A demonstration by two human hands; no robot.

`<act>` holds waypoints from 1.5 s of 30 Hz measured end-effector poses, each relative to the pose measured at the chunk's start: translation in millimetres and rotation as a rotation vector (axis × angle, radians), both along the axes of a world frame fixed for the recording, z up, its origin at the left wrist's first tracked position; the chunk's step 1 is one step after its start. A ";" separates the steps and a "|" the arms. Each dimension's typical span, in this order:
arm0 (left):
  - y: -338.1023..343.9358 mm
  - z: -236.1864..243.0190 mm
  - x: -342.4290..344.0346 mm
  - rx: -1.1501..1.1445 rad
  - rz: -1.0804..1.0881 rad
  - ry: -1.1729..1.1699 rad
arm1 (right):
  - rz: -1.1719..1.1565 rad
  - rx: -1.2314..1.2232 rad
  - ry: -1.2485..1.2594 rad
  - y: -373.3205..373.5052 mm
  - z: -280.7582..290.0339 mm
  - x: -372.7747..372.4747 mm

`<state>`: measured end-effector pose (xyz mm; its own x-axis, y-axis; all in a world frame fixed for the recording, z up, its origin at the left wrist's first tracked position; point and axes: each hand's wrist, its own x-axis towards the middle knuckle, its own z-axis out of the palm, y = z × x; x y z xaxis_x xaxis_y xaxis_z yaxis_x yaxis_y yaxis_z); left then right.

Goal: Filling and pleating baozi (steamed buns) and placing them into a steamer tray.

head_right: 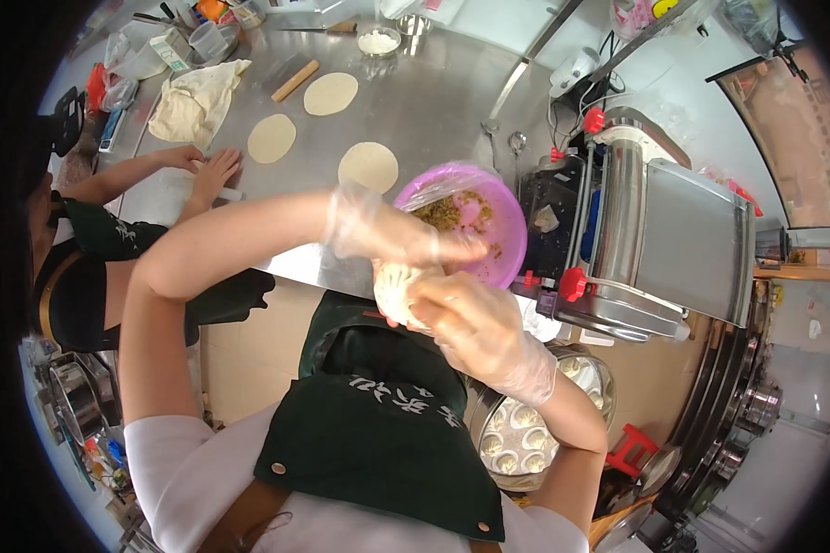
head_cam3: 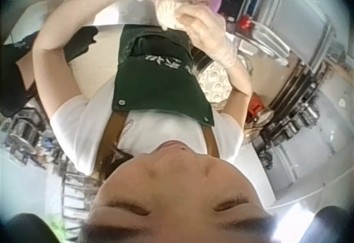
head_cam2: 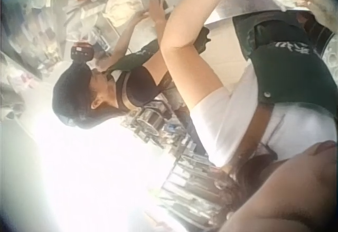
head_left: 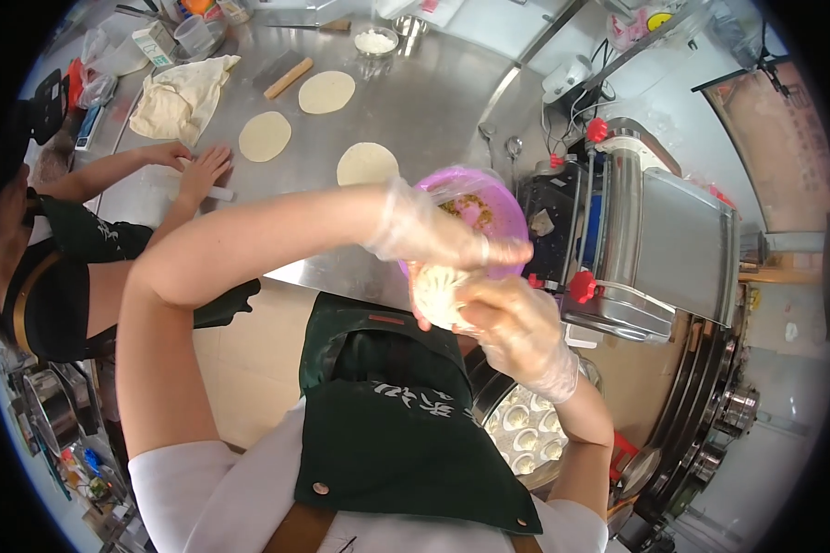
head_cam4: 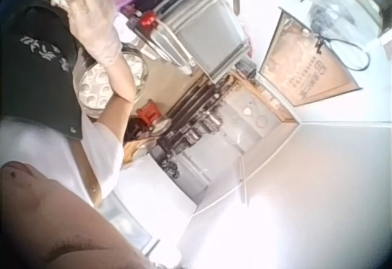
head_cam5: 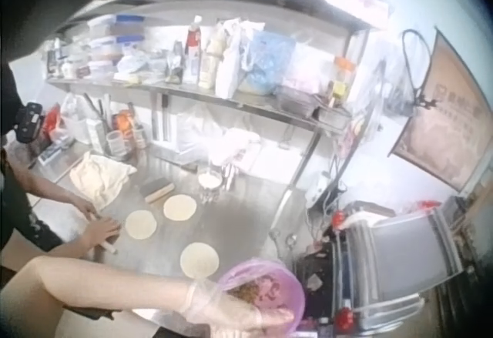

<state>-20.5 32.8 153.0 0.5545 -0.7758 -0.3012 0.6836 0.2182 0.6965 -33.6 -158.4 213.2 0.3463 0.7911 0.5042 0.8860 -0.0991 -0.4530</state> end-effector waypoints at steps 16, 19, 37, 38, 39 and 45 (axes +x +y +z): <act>-64.0 -18.9 -53.1 -0.256 0.883 -0.215 | -0.583 0.266 0.271 -13.2 -31.2 -32.1; -75.5 -17.5 -60.2 -0.237 1.027 -0.350 | -0.651 0.321 0.355 -7.4 -40.5 -43.2; -51.4 -30.1 -93.4 -0.062 0.983 -0.399 | -0.659 0.388 0.325 17.7 -49.3 -72.4; -47.9 -32.0 -95.9 -0.036 1.021 -0.503 | -0.689 0.444 0.359 26.4 -50.8 -77.0; -42.8 -34.4 -97.6 -0.009 1.061 -0.607 | -0.717 0.499 0.394 34.4 -51.7 -81.4; 24.6 -54.9 -112.9 -0.088 0.752 -0.396 | -0.644 0.265 0.117 64.3 -64.4 -102.5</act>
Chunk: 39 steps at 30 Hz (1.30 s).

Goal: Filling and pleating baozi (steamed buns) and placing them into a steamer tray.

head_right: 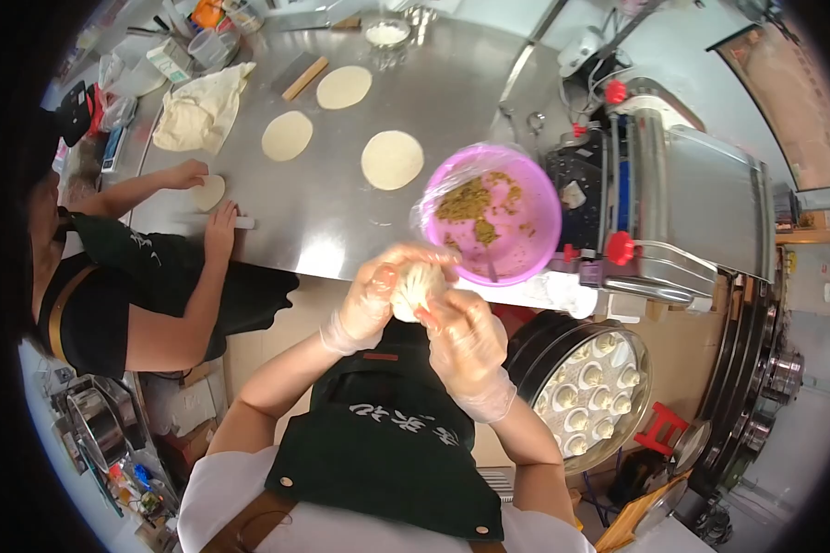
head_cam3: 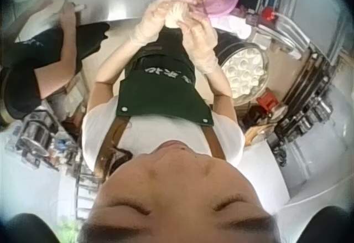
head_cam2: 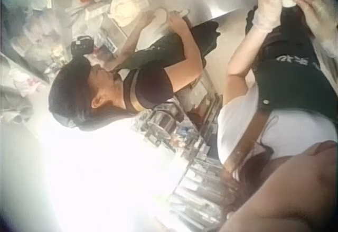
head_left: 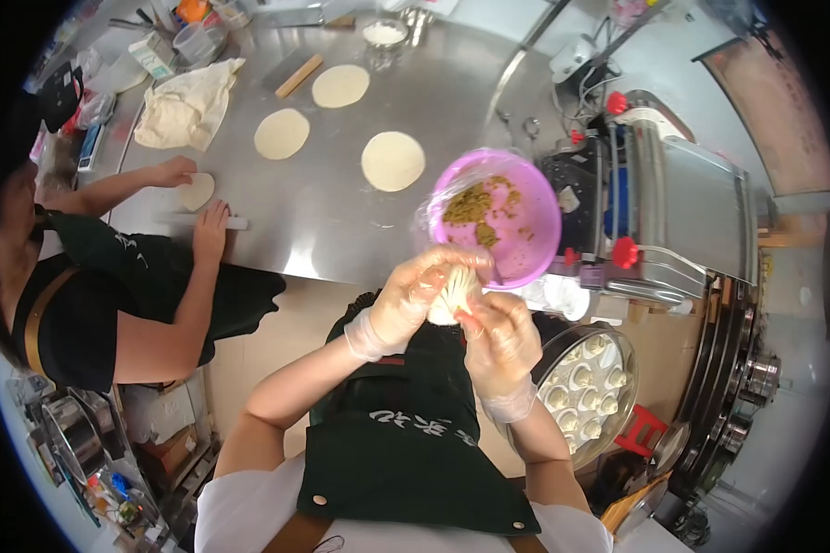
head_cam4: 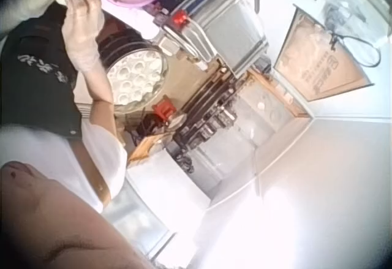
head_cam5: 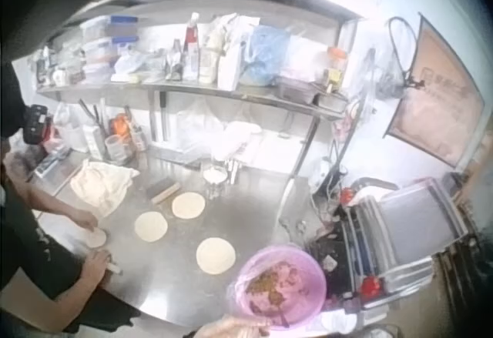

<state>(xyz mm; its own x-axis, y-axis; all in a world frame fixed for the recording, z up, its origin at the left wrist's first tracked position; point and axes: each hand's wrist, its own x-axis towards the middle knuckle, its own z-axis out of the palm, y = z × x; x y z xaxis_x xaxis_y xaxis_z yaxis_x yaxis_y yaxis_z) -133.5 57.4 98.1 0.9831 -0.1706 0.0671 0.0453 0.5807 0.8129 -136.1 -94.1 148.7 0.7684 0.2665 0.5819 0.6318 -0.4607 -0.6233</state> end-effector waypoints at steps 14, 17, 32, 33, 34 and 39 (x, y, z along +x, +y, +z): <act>67.3 -123.8 -15.9 -0.260 -0.058 0.389 | 0.212 0.115 0.515 77.3 -164.7 -10.8; 69.4 -173.4 0.4 0.258 0.234 0.284 | 0.191 0.003 0.556 75.1 -235.0 22.3; 43.3 -222.4 -4.5 0.316 0.482 0.106 | -0.066 0.553 0.809 112.8 -257.3 11.7; 40.6 -224.1 -0.9 0.345 0.410 0.134 | -0.047 0.521 0.822 116.2 -262.3 5.6; 37.7 -224.0 2.5 0.372 0.336 0.160 | -0.031 0.488 0.833 118.8 -262.8 5.3; 41.7 -219.2 -3.9 0.339 0.392 0.181 | 0.020 0.669 0.851 106.1 -265.0 34.5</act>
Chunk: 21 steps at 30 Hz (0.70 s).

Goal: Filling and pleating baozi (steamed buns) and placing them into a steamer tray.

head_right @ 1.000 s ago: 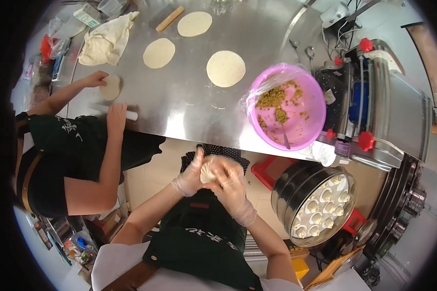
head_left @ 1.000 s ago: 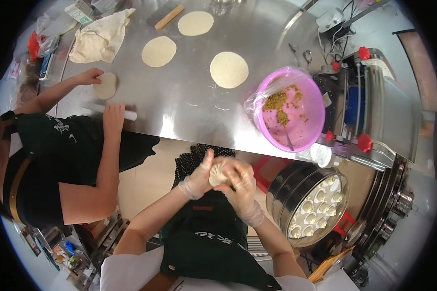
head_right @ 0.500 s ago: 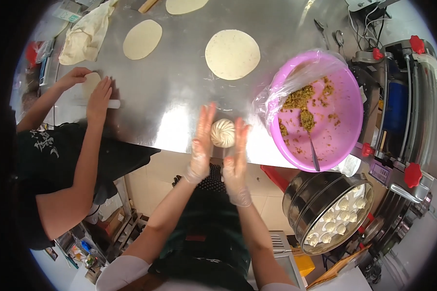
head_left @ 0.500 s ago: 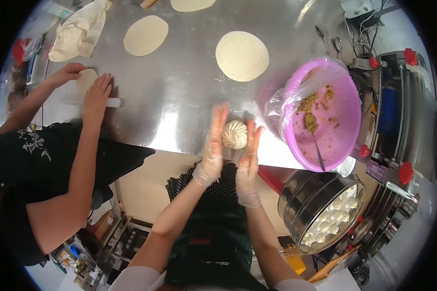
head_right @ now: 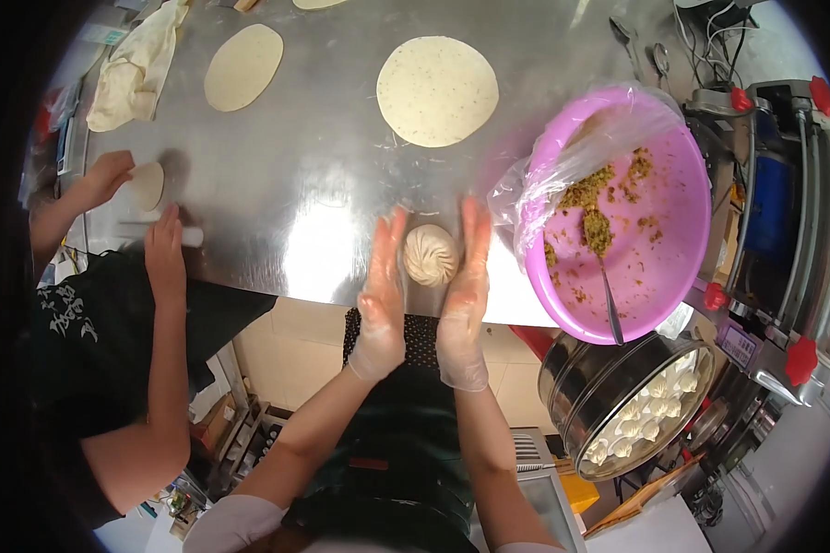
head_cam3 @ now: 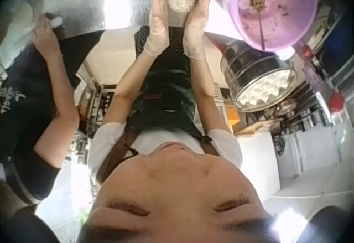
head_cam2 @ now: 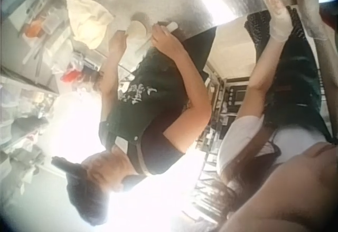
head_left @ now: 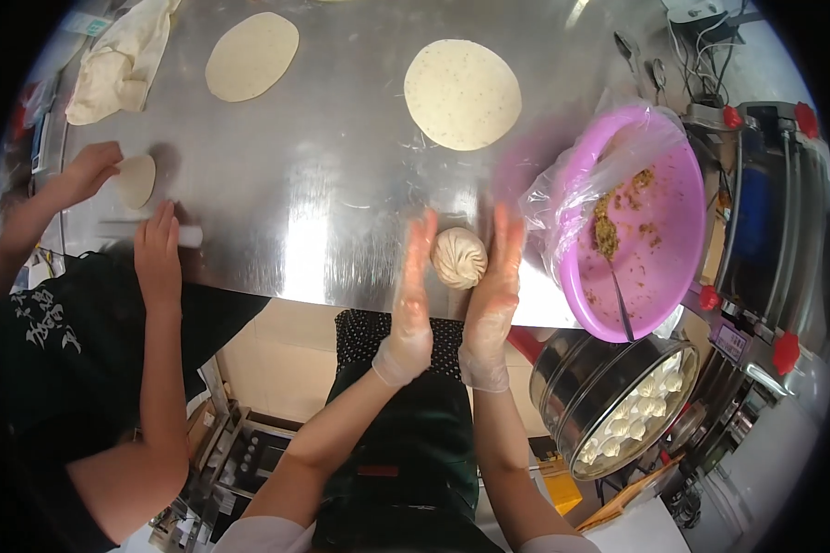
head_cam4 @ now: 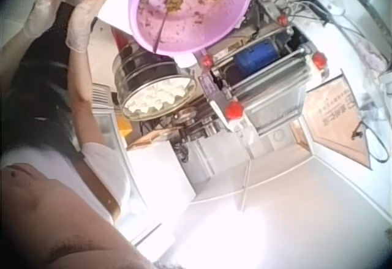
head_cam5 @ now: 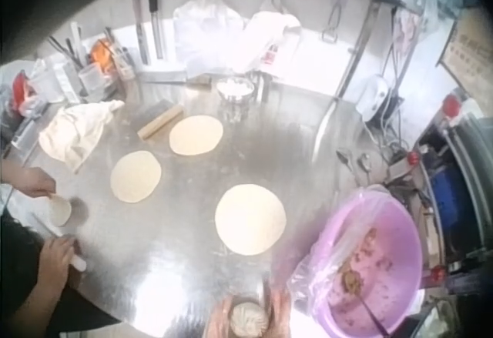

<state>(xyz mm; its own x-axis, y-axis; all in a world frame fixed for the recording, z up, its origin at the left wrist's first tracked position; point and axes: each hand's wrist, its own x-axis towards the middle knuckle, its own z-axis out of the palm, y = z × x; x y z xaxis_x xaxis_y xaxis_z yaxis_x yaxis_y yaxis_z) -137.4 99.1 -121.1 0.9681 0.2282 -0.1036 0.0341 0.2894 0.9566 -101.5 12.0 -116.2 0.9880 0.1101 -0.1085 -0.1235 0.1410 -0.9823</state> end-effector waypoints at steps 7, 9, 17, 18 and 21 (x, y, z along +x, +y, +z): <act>-11.7 19.6 -4.8 -0.164 0.020 0.030 | 0.035 0.020 0.142 11.1 31.0 -4.9; -11.8 21.9 3.3 -0.186 0.068 -0.053 | 0.026 0.014 0.065 8.6 30.6 -2.0; -9.3 29.5 0.4 -0.210 -0.005 0.079 | -0.015 -0.006 0.048 5.0 16.3 -11.4; -5.9 27.1 5.8 -0.169 0.006 0.111 | -0.058 -0.014 0.014 4.7 12.3 -11.5; -9.3 25.3 6.1 -0.056 -0.099 0.192 | -0.084 -0.102 0.182 20.9 21.9 -21.3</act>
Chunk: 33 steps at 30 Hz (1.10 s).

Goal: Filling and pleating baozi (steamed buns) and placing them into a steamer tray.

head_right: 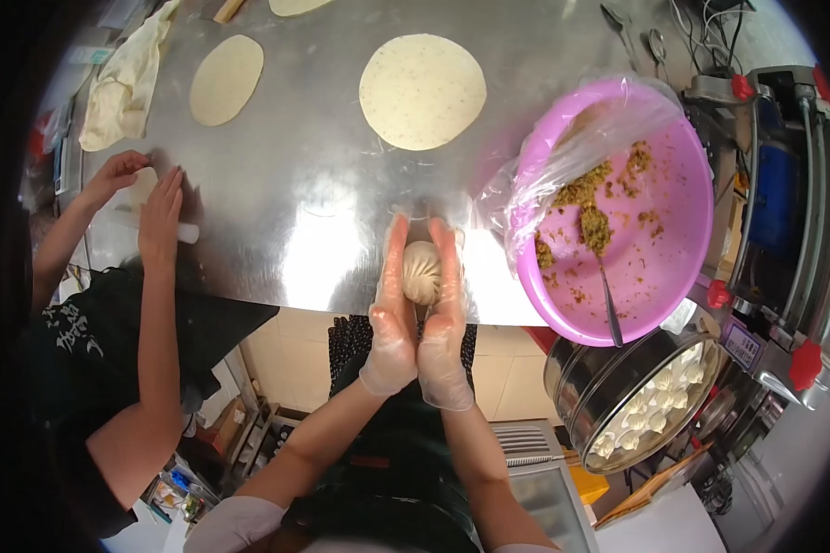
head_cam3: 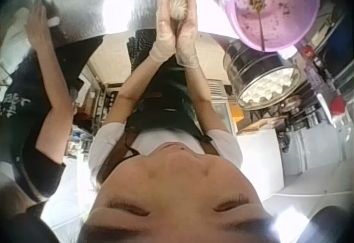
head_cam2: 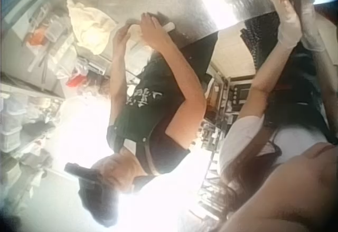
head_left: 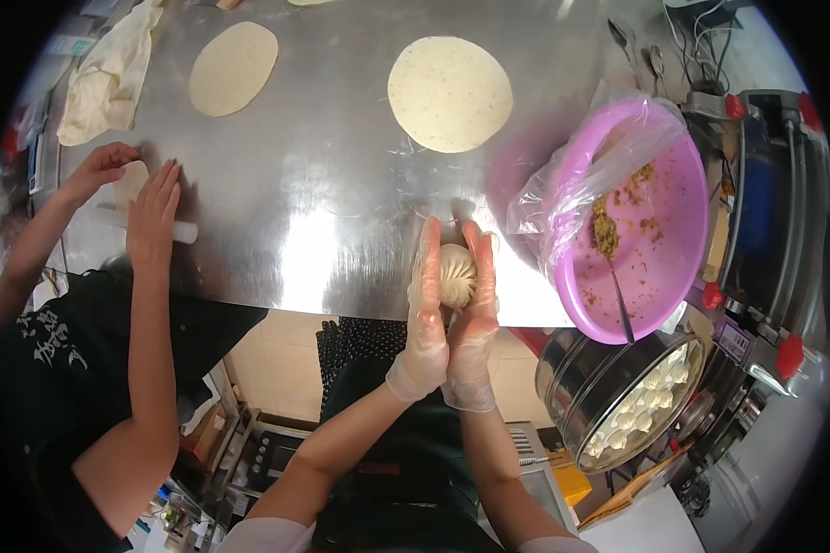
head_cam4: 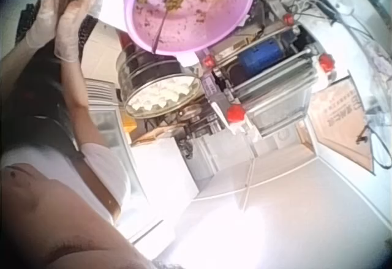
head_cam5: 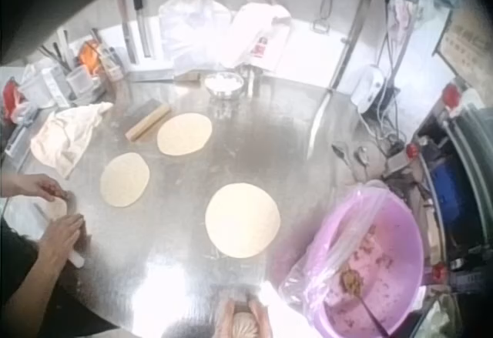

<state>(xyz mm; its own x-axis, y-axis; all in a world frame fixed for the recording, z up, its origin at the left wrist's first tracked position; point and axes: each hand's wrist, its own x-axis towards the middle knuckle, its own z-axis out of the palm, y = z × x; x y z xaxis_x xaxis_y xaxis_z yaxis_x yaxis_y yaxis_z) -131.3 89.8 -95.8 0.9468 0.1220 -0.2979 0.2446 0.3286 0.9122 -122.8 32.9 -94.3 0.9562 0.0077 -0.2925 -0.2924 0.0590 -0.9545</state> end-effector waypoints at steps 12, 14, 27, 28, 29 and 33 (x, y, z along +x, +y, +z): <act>-8.6 13.8 -1.6 -0.060 0.073 -0.060 | 0.046 0.029 -0.146 -19.7 -11.5 18.1; -6.6 1.4 3.5 -0.031 0.117 -0.127 | -0.040 0.054 -0.208 -16.7 -16.0 9.5; -13.1 -9.9 -13.1 -0.104 0.132 -0.082 | 0.067 0.046 -0.075 -20.2 -7.2 10.7; -13.7 -6.9 -9.1 -0.102 0.133 -0.081 | 0.006 0.070 -0.123 -19.1 -10.0 11.3; -15.0 -2.5 -2.4 -0.067 0.163 -0.107 | -0.056 0.008 -0.165 -16.2 -11.7 6.6; -10.9 -4.1 -9.0 -0.060 0.077 -0.063 | 0.101 0.074 0.007 -18.7 2.3 7.0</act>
<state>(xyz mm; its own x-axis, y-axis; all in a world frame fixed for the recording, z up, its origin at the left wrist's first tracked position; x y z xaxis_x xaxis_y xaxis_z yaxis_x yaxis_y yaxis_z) -140.2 78.9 -99.9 0.9524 0.1784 -0.2473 0.1597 0.3989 0.9030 -115.8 14.2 -92.0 0.9476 0.1252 -0.2938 -0.3065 0.0989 -0.9467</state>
